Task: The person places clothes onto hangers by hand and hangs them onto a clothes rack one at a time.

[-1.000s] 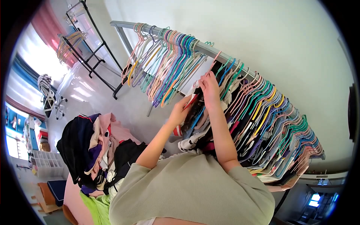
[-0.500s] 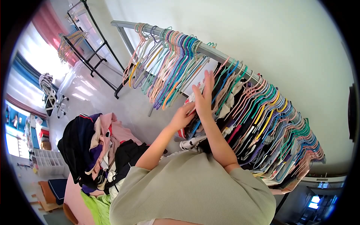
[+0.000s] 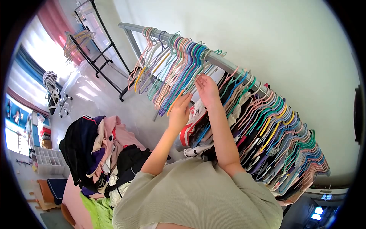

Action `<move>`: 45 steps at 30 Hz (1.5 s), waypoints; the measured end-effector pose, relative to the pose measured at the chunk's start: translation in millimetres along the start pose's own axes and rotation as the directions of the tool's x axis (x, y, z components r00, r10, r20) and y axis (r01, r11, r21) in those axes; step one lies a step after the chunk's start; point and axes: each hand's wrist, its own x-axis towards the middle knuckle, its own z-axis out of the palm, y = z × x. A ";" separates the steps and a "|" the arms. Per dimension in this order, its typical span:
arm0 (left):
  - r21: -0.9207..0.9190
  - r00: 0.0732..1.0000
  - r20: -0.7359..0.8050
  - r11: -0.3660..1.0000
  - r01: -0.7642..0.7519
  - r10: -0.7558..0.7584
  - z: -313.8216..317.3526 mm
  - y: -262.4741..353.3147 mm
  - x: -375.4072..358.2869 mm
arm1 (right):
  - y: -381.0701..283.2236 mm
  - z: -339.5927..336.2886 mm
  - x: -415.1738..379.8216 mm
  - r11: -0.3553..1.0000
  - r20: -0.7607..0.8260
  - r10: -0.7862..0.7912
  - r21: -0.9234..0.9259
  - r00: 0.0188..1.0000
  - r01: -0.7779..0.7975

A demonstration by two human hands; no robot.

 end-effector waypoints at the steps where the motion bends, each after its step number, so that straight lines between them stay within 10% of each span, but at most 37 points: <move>1: 0.001 1.000 -0.002 1.000 0.001 -0.001 0.2 0.0 1.3 | -3.1 -1.2 1.9 0.999 0.002 0.042 -0.017 0.999 -0.042; 7: 0.097 0.998 -0.051 0.995 -0.020 0.025 -3.4 2.0 7.8 | 0.5 -4.8 1.2 0.999 0.099 -0.037 -0.031 0.994 0.040; 15: -0.411 0.859 0.177 0.757 0.508 -0.481 -20.1 -9.9 0.2 | -13.1 31.6 -44.5 0.997 0.038 -0.065 -0.034 0.997 0.067; 31: -0.575 0.694 0.324 0.448 0.684 -0.643 -171.4 16.9 -109.4 | 68.1 46.3 -132.3 0.969 0.297 0.227 -0.162 0.927 -0.186; 45: -0.537 0.660 -0.032 0.570 0.622 -0.751 -115.9 105.5 -205.4 | 72.0 7.0 -236.0 0.879 0.527 0.448 -0.405 0.722 -0.250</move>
